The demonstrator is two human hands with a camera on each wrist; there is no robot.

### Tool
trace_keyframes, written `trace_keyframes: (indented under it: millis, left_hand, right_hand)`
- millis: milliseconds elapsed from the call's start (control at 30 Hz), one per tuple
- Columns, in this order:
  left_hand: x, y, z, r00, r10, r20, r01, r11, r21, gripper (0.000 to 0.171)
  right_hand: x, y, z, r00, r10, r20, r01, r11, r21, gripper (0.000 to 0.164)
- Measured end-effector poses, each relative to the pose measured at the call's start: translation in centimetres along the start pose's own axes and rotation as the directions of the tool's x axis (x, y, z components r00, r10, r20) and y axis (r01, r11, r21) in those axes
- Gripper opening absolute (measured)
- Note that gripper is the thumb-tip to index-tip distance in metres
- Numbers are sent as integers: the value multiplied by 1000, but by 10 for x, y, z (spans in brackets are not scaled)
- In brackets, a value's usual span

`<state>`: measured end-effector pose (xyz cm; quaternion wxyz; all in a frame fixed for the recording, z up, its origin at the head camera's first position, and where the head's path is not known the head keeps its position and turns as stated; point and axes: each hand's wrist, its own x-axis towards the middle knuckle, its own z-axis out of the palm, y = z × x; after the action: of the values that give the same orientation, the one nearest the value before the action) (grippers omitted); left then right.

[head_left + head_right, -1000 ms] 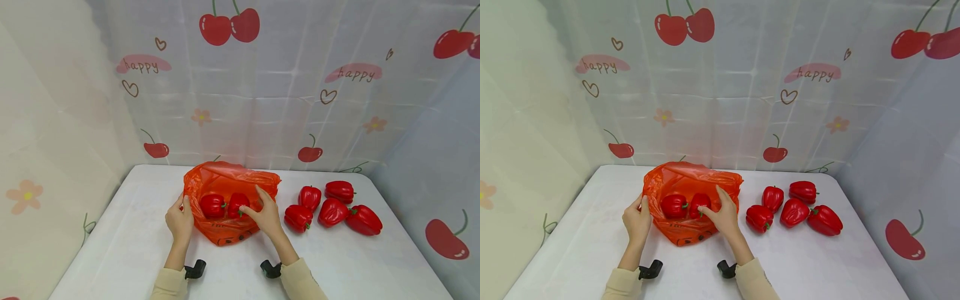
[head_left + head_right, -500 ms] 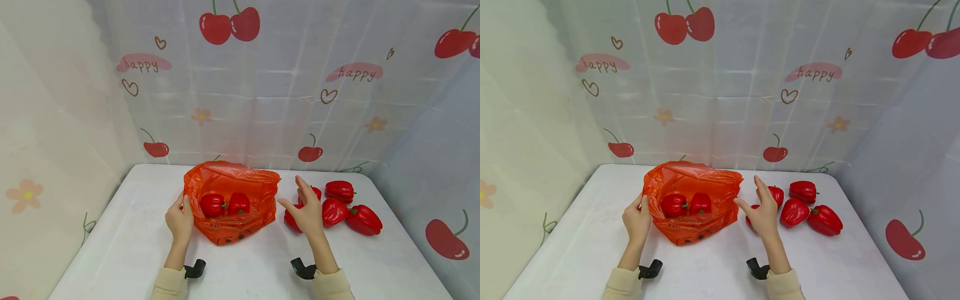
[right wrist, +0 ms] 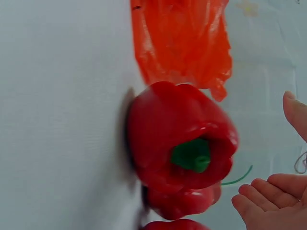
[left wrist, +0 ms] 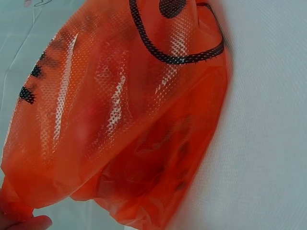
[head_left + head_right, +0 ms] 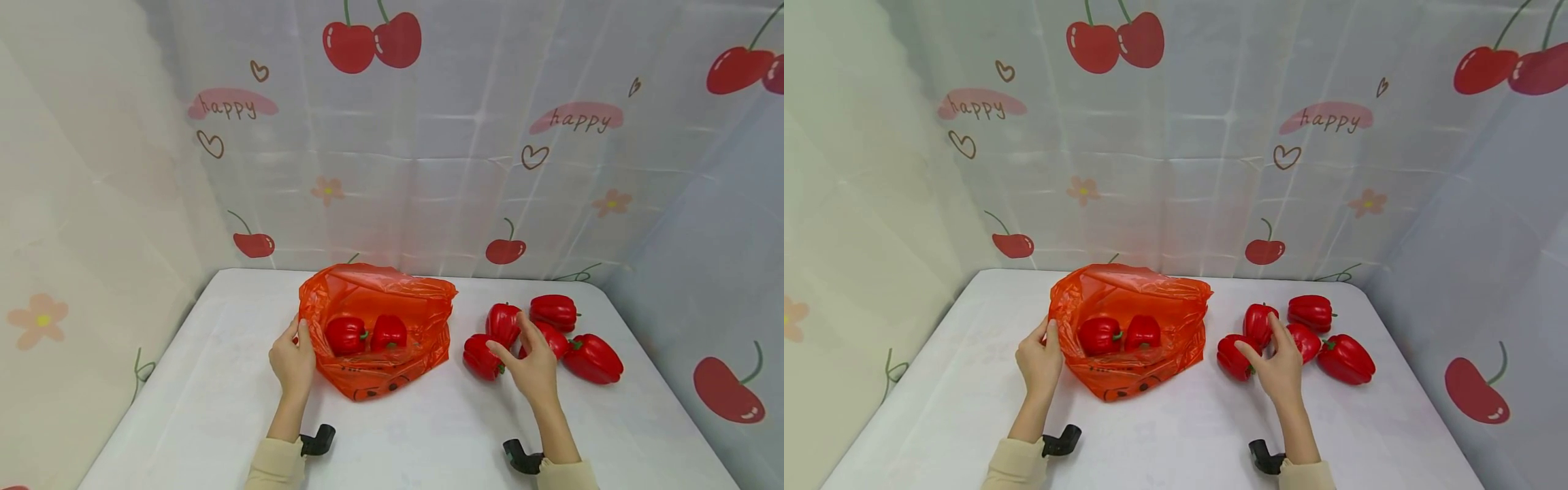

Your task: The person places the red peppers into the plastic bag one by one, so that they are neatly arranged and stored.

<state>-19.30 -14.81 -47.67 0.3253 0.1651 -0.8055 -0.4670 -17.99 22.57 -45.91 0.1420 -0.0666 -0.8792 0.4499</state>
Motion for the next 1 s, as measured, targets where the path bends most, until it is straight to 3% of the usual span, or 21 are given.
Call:
trace_keyframes:
  millis: [267,567,1000]
  left_hand:
    - [0,1,-1,1000,-17,9,17,1000,-4,33]
    - [1,2,-1,1000,-17,6,17,1000,2,32]
    - [0,1,-1,1000,-15,6,15,1000,-3,32]
  right_hand:
    - [-2,21,9,996,63,58,-63,998,3,85]
    - [-6,35,14,998,65,21,-66,995,72,80]
    - [-9,41,22,971,184,150,-204,969,135,78]
